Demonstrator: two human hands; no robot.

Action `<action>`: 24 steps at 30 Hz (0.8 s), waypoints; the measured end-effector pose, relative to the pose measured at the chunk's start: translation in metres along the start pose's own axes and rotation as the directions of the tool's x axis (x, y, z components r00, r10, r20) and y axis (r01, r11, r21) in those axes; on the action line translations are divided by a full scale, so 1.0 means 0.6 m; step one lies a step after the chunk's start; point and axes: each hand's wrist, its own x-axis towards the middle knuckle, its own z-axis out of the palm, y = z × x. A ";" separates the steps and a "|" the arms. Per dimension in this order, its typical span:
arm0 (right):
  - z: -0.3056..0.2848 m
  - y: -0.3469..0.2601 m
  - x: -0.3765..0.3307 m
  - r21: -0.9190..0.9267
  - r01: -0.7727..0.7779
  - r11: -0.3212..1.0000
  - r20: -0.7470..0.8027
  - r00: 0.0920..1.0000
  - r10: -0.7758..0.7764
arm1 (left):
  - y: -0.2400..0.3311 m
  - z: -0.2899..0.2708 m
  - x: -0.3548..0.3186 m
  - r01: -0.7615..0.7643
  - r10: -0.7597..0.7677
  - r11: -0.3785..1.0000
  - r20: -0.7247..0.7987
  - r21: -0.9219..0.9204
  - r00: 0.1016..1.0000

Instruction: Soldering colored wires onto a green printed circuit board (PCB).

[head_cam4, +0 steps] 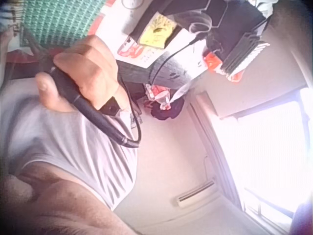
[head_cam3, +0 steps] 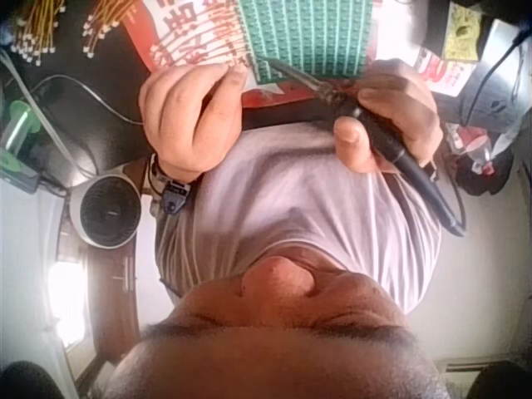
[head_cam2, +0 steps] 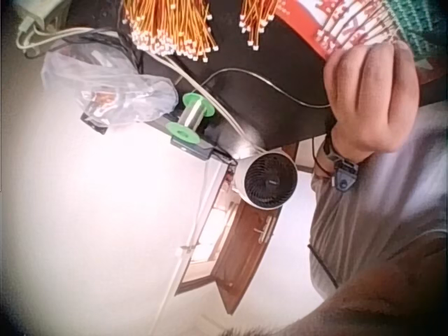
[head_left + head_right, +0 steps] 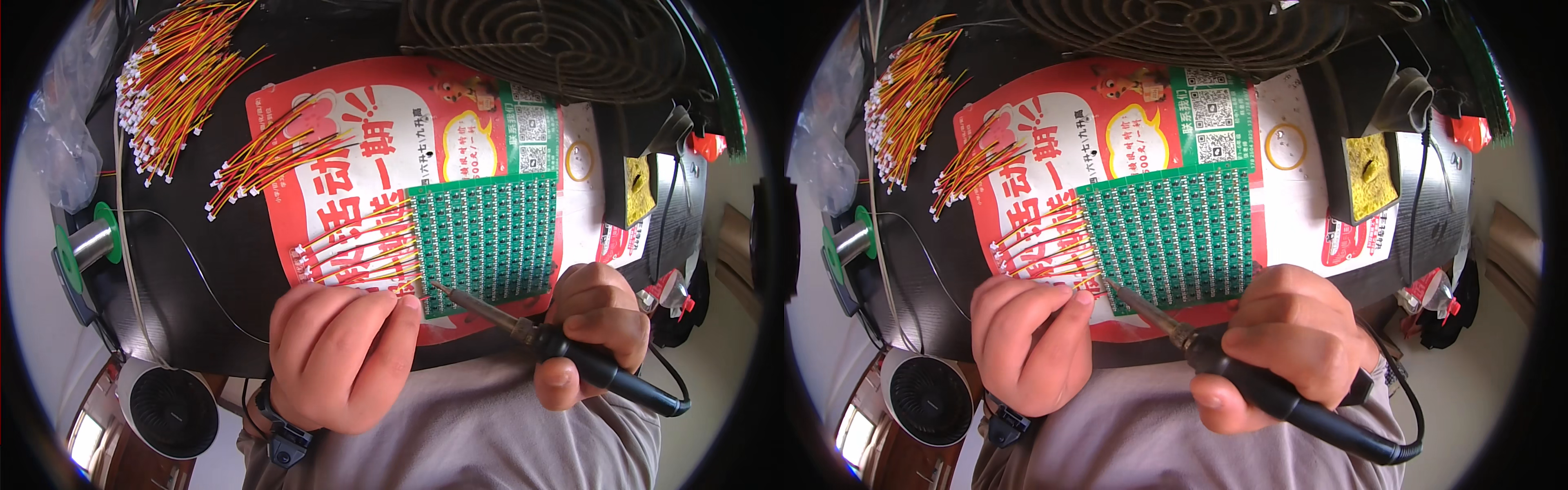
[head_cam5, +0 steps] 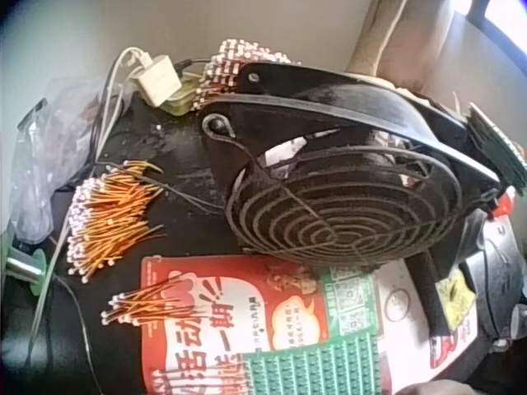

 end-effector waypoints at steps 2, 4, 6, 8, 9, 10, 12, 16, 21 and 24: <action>-0.004 -0.001 0.000 -0.032 0.001 0.999 0.063 0.998 0.001 | -0.001 -0.001 0.002 -0.048 0.047 0.998 0.022 0.051 0.999; -0.005 0.000 0.000 -0.039 -0.002 0.999 0.094 0.996 0.006 | 0.004 0.001 0.003 0.012 -0.012 1.000 0.024 0.006 1.000; -0.004 -0.001 0.001 -0.049 0.003 0.999 0.102 0.995 0.003 | 0.006 0.002 0.004 0.023 -0.023 1.000 0.026 0.007 0.999; -0.003 0.000 0.002 -0.061 0.006 0.998 0.111 0.994 0.000 | 0.004 0.003 0.002 0.034 -0.034 0.999 0.028 0.006 0.999; -0.003 0.002 0.004 -0.032 0.017 0.999 0.106 0.994 -0.013 | 0.001 0.003 -0.001 0.020 -0.020 1.000 0.038 0.013 0.999; -0.003 0.003 0.005 -0.003 0.027 1.000 0.100 0.995 -0.027 | -0.001 0.003 -0.002 0.005 -0.006 1.000 0.048 0.021 0.999; -0.003 0.003 0.005 -0.003 0.024 1.000 0.110 0.994 -0.024 | -0.002 0.001 -0.001 0.004 -0.005 1.000 0.055 0.022 0.998; -0.006 0.002 0.008 -0.004 0.018 1.000 0.155 0.988 -0.017 | -0.004 0.002 -0.001 0.000 0.000 1.000 0.053 0.009 0.999; -0.008 0.001 0.010 0.001 0.023 1.000 0.173 0.985 -0.023 | -0.003 0.000 0.000 0.003 -0.003 1.000 0.062 0.004 0.998; -0.007 0.001 0.009 0.000 0.025 1.000 0.175 0.984 -0.025 | -0.004 0.000 -0.001 0.001 0.000 1.000 0.058 -0.003 0.998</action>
